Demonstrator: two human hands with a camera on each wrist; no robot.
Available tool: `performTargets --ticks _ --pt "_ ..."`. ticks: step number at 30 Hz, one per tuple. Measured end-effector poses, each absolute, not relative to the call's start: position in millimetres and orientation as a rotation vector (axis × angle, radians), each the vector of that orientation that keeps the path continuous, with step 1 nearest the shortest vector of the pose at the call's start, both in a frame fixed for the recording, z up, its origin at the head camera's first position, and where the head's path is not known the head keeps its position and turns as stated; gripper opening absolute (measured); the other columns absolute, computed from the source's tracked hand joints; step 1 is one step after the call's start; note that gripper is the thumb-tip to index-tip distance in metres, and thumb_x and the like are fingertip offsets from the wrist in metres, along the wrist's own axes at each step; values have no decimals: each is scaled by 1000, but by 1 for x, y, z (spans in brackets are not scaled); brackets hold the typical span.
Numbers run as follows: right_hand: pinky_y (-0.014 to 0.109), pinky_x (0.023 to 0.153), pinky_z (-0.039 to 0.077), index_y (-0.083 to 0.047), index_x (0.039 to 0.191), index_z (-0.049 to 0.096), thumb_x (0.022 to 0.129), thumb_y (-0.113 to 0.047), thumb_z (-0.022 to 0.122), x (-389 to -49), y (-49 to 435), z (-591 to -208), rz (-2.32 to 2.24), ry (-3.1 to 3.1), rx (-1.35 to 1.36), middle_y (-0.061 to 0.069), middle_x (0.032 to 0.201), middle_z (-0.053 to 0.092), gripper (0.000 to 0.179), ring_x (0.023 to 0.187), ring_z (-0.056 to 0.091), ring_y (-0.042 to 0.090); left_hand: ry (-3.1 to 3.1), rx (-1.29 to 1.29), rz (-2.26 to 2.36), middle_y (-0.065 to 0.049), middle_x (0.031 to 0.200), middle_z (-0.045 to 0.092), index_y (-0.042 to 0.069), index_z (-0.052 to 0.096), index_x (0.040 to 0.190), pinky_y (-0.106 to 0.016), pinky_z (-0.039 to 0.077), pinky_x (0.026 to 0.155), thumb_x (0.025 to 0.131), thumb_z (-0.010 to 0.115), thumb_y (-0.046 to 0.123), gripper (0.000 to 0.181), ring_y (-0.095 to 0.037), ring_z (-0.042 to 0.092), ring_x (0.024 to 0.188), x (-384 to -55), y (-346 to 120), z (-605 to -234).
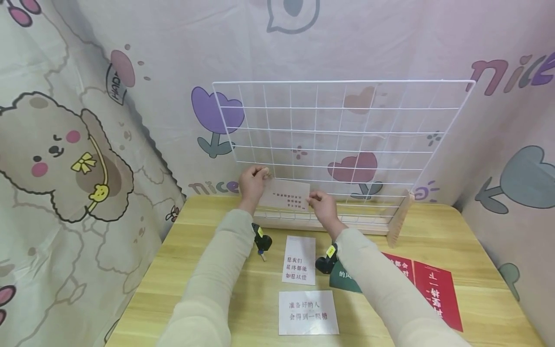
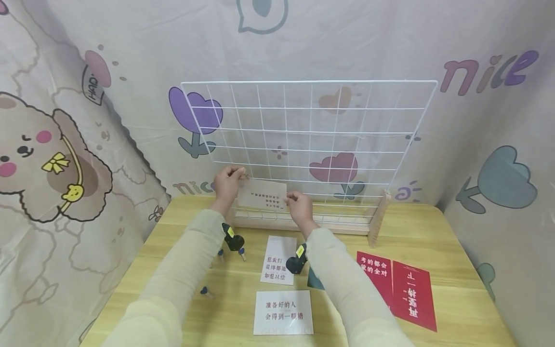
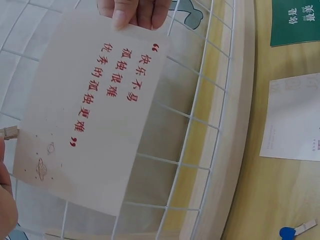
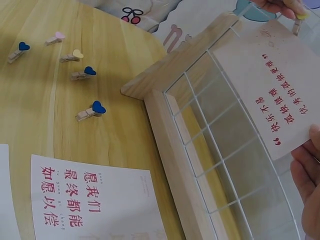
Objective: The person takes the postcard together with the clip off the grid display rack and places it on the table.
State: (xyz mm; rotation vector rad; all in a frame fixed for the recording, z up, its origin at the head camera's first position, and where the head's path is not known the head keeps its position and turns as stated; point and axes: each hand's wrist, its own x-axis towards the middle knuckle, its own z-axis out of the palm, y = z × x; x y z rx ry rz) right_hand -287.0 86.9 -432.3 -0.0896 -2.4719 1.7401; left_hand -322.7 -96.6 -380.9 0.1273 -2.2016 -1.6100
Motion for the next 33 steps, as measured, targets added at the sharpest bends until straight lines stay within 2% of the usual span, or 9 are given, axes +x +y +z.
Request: performTargets --ticks 6,13,21,27,33 --pt "29 69 47 3 89 60 82 -5 56 -284 91 -434 1776 -2450 -93 13 84 58 12 77 55 22 -2095 109 -1724 -10 80 59 -1 62 85 -25 45 64 81 60 10 12 -17 56 72 -317 -99 -382" --pt "27 70 47 3 88 60 82 -5 56 -278 101 -438 1811 -2429 -93 11 81 57 11 74 54 17 -2091 117 -1772 -11 79 58 -2 62 86 -23 43 65 81 59 9 12 -14 53 71 -307 -104 -382" --pt "29 68 48 4 86 59 82 -4 56 -265 109 -438 1824 -2424 -126 9 75 56 10 72 54 19 -2155 115 -1794 -7 83 55 1 60 91 -24 42 67 83 57 13 14 -16 51 75 -292 -107 -389" --pt "26 68 48 6 89 58 81 -2 56 -258 113 -439 1903 -2392 -139 10 78 56 11 69 52 13 -2210 153 -1809 -6 83 53 4 60 92 -26 42 68 83 56 14 15 -16 50 76 -280 -108 -392" --pt "28 69 48 7 90 58 81 0 56 -249 114 -444 1981 -2344 -154 10 80 56 12 68 53 14 -2240 160 -1829 -6 82 56 5 60 94 -26 42 69 84 56 16 15 -15 51 76 -271 -110 -398"
